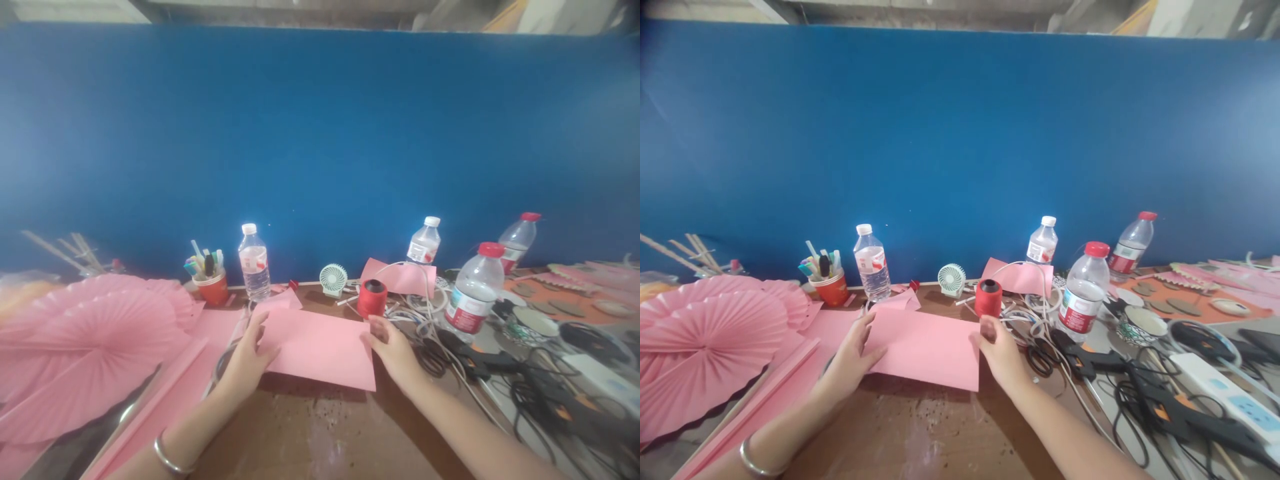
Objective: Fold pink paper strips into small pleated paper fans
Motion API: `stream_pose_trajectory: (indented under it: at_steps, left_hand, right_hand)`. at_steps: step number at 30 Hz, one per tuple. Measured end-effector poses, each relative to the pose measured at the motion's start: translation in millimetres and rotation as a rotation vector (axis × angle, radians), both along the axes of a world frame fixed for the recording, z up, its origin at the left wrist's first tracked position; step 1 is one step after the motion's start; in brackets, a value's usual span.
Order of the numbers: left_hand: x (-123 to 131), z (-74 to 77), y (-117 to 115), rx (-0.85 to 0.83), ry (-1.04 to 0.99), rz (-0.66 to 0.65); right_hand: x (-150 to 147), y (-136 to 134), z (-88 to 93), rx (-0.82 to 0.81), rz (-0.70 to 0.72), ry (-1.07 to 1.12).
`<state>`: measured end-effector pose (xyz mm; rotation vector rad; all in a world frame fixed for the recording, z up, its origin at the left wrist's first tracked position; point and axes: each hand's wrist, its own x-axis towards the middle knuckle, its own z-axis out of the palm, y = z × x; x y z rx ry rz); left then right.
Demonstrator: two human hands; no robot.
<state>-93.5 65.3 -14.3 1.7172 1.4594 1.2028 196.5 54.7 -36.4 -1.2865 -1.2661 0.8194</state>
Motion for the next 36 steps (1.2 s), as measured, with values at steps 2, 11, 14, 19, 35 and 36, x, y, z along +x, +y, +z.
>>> stream_pose_trajectory:
  at_steps: [2, 11, 14, 19, 35, 36]
  left_hand:
    - [1, 2.2, -2, -0.044, -0.007, -0.035]
    - [-1, 18.5, -2, -0.078, 0.142, -0.187]
    - [2, 27.5, -7, -0.111, 0.323, -0.292]
    - [6, 35.8, -12, -0.119, 0.376, -0.284]
    - [5, 39.6, -13, -0.101, 0.375, -0.326]
    - [5, 39.6, -13, -0.101, 0.375, -0.329]
  right_hand:
    - [1, -1, 1.0, -0.060, 0.084, 0.018]
    - [2, -6, 12.0, -0.046, 0.093, -0.100]
    - [3, -4, 8.8, -0.034, 0.070, -0.086]
    - [3, -2, 4.7, -0.014, 0.070, -0.051]
    - [1, -5, 12.6, -0.037, 0.096, -0.108]
    - [0, -6, 13.6, -0.037, 0.099, -0.113]
